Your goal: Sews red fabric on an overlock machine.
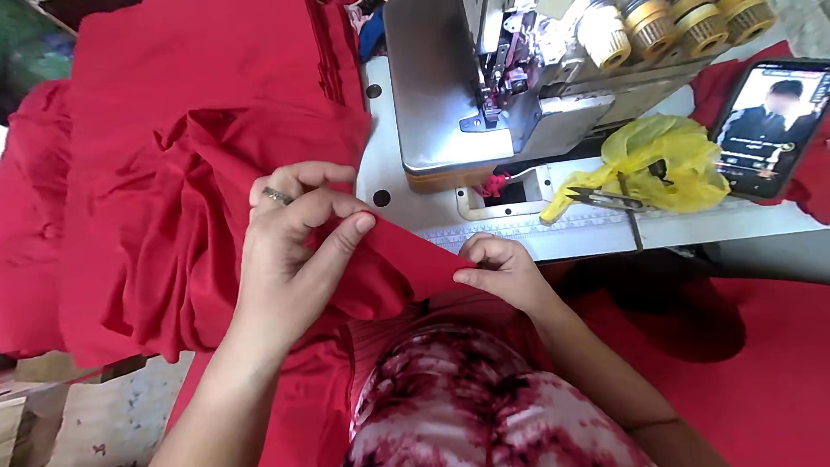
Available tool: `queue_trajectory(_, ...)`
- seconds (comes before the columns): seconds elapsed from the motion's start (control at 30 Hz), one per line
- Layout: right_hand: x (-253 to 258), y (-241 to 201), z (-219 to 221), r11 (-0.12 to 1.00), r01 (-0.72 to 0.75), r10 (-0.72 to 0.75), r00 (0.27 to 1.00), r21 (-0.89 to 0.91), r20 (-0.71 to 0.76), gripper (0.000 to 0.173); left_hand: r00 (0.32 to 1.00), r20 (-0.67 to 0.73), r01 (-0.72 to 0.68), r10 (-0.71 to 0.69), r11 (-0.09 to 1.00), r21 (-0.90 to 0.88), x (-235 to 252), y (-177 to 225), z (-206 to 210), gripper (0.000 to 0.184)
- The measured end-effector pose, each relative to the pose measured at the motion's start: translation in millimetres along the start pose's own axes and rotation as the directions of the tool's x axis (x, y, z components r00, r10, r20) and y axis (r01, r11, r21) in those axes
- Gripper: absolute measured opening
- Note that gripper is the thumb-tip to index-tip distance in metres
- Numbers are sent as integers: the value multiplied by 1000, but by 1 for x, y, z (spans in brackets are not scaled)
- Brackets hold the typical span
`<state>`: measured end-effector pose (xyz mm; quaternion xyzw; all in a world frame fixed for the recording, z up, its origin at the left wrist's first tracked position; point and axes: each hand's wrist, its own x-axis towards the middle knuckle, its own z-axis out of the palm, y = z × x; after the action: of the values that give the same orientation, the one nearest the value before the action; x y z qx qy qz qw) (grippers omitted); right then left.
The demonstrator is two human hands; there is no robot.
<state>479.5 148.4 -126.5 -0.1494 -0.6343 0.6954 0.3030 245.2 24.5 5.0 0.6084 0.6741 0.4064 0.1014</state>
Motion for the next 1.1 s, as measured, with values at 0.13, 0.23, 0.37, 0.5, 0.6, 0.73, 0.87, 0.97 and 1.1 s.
queue_trajectory(0.13, 1, -6, 3, 994, -87, 89, 995, 68, -32, 17, 1000, 17, 23, -22, 999, -47, -13, 15, -5, 19)
queue_trajectory(0.23, 2, -5, 6, 992, -123, 122, 992, 32, 24, 19, 989, 116, 115, -96, 979, -166, -23, 20, -12, 14)
queue_trajectory(0.37, 13, -16, 7, 996, 64, -60, 995, -62, 77, 13, 967, 183, 216, -175, 949, -232, -7, 9, -25, 13)
queue_trajectory(0.5, 44, -76, 8, 920, 387, -378, 917, -58, 128, 16, 995, -68, -90, 74, 960, -266, 63, 2, -31, 9)
queue_trajectory(0.6, 53, -104, 10, 887, 460, -457, 886, -29, 83, 11, 565, -385, -806, 729, 588, -69, 133, -51, -8, 13)
queue_trajectory(0.73, 24, -61, -6, 993, 118, -118, 993, -15, -8, 19, 755, -330, -512, 566, 824, 242, 129, 16, 40, 27)
queue_trajectory(0.87, -24, -15, -16, 975, -223, 222, 972, 2, -75, 15, 863, -54, -484, 502, 854, 192, 111, -38, 106, 21)
queue_trajectory(0.97, -41, -11, -19, 956, -292, 292, 953, 11, -79, 10, 954, 15, -296, 298, 940, 169, 106, -13, 114, 14)
queue_trajectory(1.1, -41, -7, -20, 971, -237, 237, 971, 15, -29, 4, 958, -10, -278, 285, 943, 185, 103, -10, 111, 12)
